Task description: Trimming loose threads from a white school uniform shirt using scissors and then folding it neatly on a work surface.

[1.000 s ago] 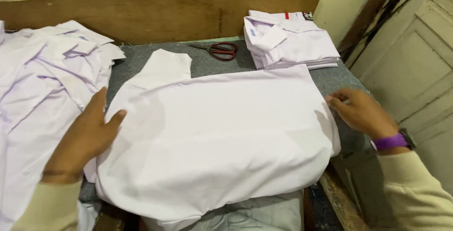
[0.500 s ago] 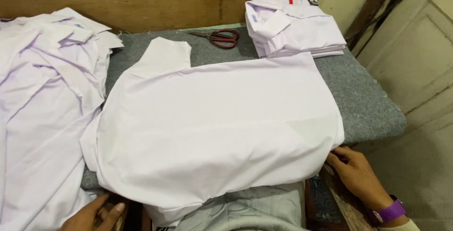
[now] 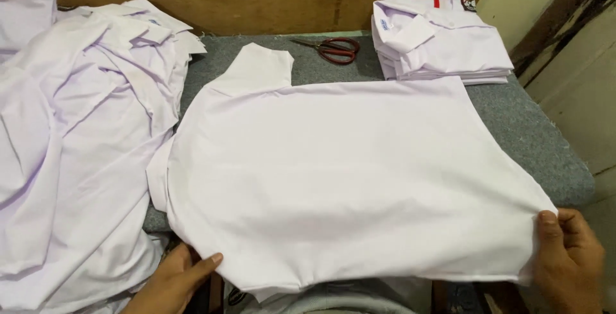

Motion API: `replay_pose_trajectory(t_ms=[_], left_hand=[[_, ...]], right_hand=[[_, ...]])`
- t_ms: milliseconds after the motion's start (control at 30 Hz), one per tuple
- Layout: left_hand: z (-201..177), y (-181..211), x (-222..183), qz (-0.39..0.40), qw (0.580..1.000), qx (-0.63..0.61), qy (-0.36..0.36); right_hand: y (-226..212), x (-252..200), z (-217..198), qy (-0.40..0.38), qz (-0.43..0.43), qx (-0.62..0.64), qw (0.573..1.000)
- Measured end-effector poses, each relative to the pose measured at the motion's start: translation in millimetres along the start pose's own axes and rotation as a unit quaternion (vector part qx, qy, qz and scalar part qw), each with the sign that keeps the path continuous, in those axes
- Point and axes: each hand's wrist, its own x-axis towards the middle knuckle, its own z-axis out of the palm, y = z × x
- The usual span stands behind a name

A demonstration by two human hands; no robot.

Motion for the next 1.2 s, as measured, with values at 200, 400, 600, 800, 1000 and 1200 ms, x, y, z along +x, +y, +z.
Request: replay_pose_trajectory(t_ms=[200, 400, 600, 800, 1000, 1200], left_hand=[[-44, -31, 23, 0.102, 0.99, 0.028, -0.094], [-66, -41, 19, 0.051, 0.984, 0.163, 0.04], [-173, -95, 97, 0.108, 0.876, 0.427, 0.195], [-111, -67, 47, 0.075, 0.907, 0.359, 0.208], [-142, -80, 72, 0.061, 0.962, 0.211, 0.162], [-235, -94, 133, 0.15, 0.907, 0.341, 0.196]], right_hand=[[-24, 6, 1, -0.15, 0.196, -0.194, 0.949], [30, 9, -7, -0.155, 0.308, 0.087, 0.935], [66, -10, -18, -0.179, 0.29, 0.116, 0.933], [63, -16, -12, -0.107, 0.178, 0.055, 0.977], [52, -20, -20, -0.151, 0.305, 0.094, 0.936], [259, 25, -57, -0.086, 0.198, 0.309, 0.926]])
